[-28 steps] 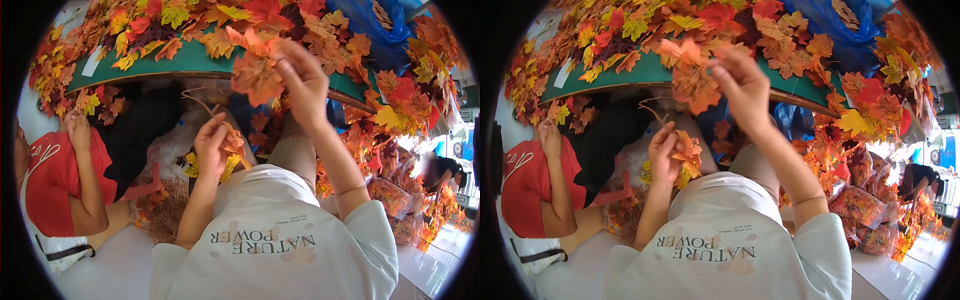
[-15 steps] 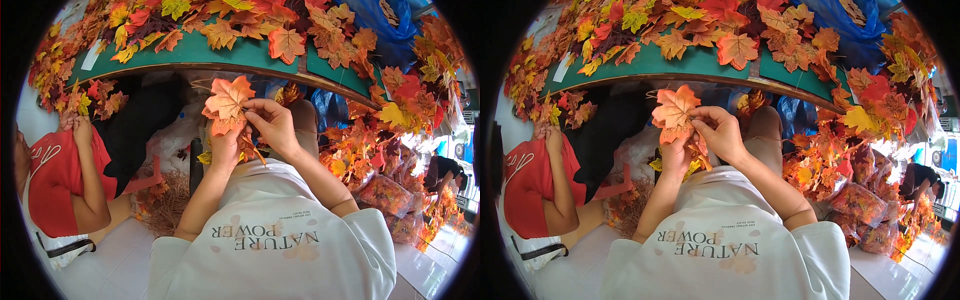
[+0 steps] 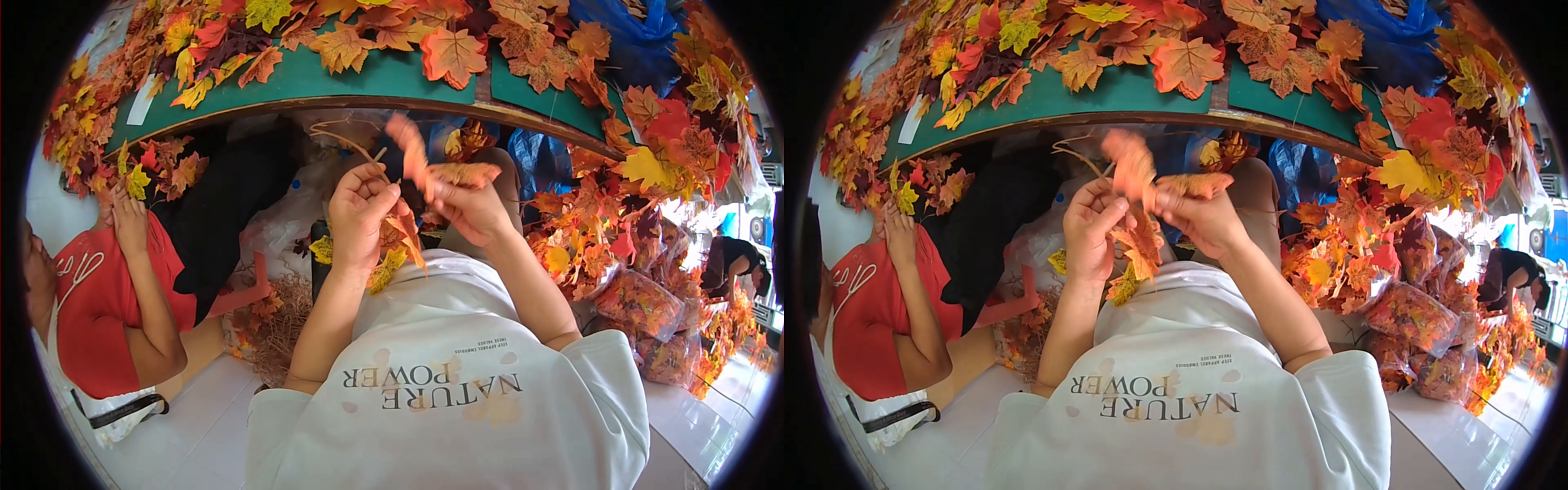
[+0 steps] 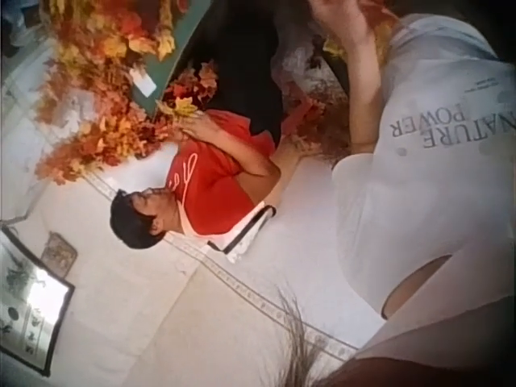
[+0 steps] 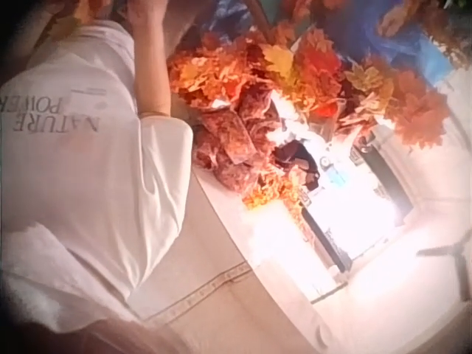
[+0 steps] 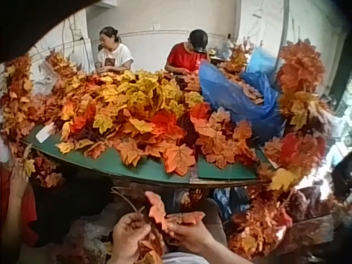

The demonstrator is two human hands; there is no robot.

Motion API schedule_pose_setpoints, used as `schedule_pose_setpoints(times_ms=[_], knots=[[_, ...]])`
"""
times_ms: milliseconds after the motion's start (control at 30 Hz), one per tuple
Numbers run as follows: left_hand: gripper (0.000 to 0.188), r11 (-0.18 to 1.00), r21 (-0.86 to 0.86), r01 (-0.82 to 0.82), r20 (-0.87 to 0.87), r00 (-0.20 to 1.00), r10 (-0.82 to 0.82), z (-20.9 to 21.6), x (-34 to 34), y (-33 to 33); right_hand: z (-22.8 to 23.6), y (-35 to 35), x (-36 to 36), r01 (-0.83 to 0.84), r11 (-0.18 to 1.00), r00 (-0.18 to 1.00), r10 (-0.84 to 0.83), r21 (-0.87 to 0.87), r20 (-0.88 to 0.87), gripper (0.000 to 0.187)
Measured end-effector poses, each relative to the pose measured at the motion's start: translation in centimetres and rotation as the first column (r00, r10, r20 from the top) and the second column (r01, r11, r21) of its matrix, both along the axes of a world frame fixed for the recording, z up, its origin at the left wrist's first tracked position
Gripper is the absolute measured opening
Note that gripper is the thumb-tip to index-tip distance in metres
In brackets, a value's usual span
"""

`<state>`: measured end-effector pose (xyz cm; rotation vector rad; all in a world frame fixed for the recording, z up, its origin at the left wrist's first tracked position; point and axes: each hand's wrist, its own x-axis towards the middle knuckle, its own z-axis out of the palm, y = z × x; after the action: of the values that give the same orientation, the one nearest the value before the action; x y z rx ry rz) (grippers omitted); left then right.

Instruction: The person attaches individual artificial maple leaves to a plastic vine stem by hand.

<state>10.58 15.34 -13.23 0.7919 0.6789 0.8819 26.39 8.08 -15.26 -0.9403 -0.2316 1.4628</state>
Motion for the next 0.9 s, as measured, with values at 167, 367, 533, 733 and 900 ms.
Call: schedule_pose_setpoints(times_ms=[167, 367, 533, 733, 900], knots=[[0.028, 0.991, -0.002, 0.13, -0.019, 0.991, -0.13, 0.9, 1.0, -1.2, 0.9, 0.5, -0.3, 0.138, 0.99, 0.986, -0.138, -0.012, -0.093, 0.013], [0.028, 0.993, -0.003, 0.119, -0.03, 0.992, -0.119, 0.8, 1.6, -1.2, 1.0, 0.3, -0.8, 0.119, 0.993, 0.986, -0.121, -0.025, -0.111, 0.017], [0.028, 0.994, -0.012, 0.112, -0.033, 0.993, -0.112, 0.6, 1.7, -1.3, 0.4, 0.1, -0.9, 0.037, 0.999, 0.987, -0.035, 0.009, -0.157, 0.017], [0.029, 0.993, -0.026, 0.114, -0.029, 0.993, -0.115, 0.5, 1.7, -1.3, 0.5, 0.1, -1.1, 0.04, 0.999, 0.992, -0.041, -0.013, -0.115, 0.018], [0.029, 0.993, -0.045, 0.107, -0.017, 0.994, -0.108, 0.6, 1.6, -1.3, 0.9, 0.0, -1.4, 0.048, 0.999, 0.995, -0.047, 0.01, -0.083, 0.018]])
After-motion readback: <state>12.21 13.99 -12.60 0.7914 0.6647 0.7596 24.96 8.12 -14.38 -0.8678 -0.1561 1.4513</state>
